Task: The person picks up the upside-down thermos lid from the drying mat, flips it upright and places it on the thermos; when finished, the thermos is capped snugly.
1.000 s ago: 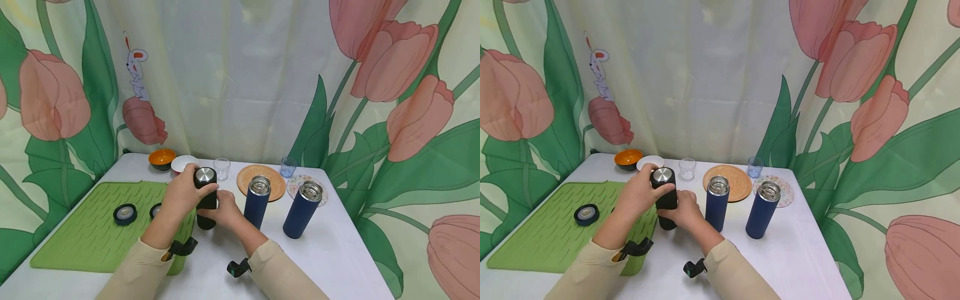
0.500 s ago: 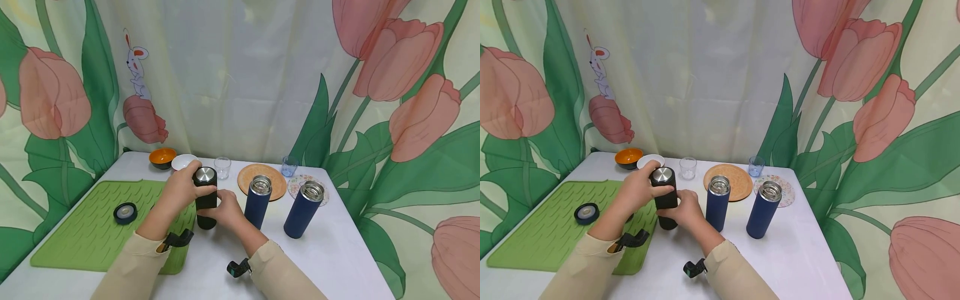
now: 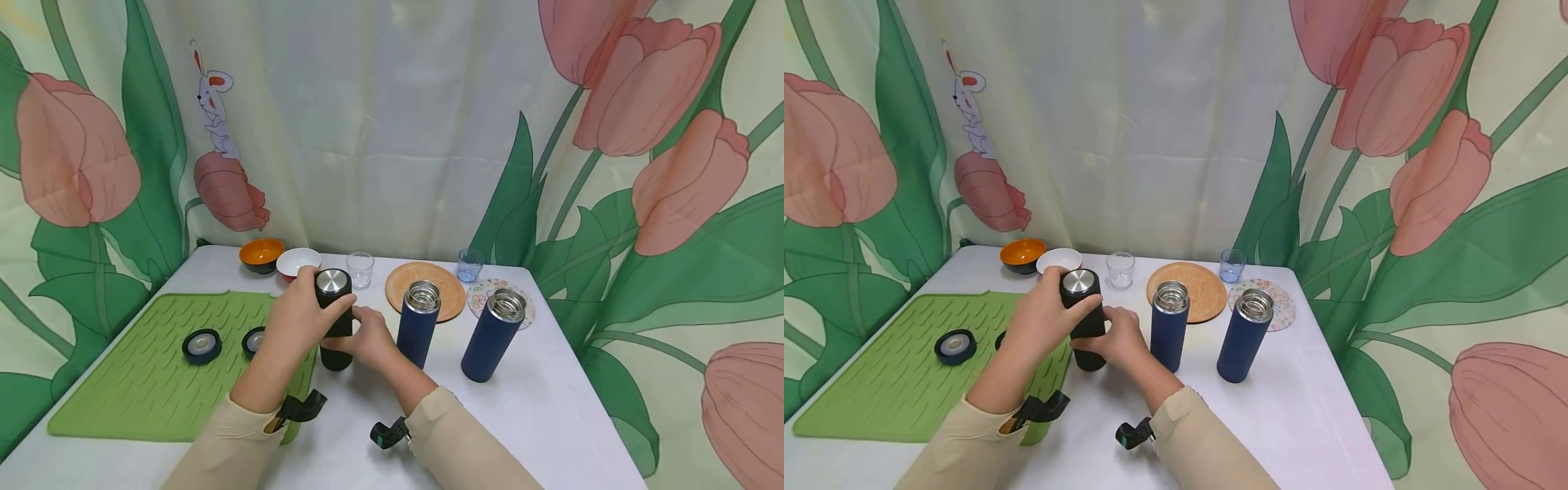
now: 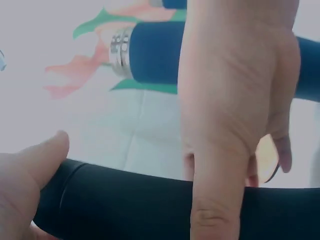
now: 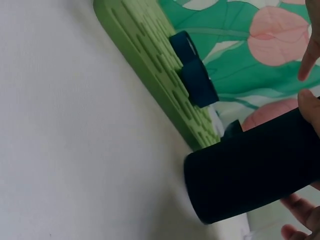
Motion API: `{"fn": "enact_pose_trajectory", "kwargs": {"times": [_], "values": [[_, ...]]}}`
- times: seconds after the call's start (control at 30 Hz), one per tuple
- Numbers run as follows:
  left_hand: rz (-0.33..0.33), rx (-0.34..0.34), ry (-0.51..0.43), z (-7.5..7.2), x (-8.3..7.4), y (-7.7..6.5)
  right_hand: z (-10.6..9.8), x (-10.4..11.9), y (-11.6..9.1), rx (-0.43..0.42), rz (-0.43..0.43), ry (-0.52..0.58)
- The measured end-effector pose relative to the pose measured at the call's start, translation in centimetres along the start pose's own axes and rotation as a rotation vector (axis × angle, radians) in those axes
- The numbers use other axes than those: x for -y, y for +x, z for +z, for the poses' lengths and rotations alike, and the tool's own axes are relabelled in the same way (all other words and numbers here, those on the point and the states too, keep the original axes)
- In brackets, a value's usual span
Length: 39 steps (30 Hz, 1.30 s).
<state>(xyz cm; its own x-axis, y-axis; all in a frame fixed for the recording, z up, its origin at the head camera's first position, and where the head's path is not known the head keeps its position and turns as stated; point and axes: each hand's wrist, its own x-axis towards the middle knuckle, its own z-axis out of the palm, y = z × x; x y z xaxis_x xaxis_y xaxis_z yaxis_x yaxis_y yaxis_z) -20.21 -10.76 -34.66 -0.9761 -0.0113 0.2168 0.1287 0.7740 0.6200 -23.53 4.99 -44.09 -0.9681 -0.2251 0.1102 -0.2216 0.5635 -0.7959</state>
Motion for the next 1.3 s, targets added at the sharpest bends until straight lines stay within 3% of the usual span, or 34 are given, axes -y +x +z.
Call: {"fn": "enact_pose_trajectory", "kwargs": {"times": [0.07,0.17,0.43,0.7,0.97,1.13,1.3], "values": [[-0.03,-0.035,-0.02,0.1,-0.2,-0.1,0.0,0.0,0.1,0.005,0.009,0.011],[-0.013,-0.043,-0.038,0.0,-0.1,0.1,-0.1,0.0,0.1,0.013,0.016,0.03],[0.105,0.021,-0.026,-0.5,1.0,1.2,-0.5,0.0,0.2,0.009,-0.021,0.059],[0.143,0.077,-0.091,-0.8,1.7,1.3,-0.4,-0.3,0.3,0.028,-0.01,0.077],[0.291,0.175,-0.123,-1.4,3.4,2.8,-0.1,-0.4,0.2,0.04,-0.001,0.12],[0.298,0.242,-0.138,-1.7,3.8,3.2,0.0,-0.4,0.0,0.052,0.015,0.146],[0.266,0.229,-0.151,-1.8,4.2,3.0,0.2,0.0,-0.2,0.057,0.022,0.134]]}}
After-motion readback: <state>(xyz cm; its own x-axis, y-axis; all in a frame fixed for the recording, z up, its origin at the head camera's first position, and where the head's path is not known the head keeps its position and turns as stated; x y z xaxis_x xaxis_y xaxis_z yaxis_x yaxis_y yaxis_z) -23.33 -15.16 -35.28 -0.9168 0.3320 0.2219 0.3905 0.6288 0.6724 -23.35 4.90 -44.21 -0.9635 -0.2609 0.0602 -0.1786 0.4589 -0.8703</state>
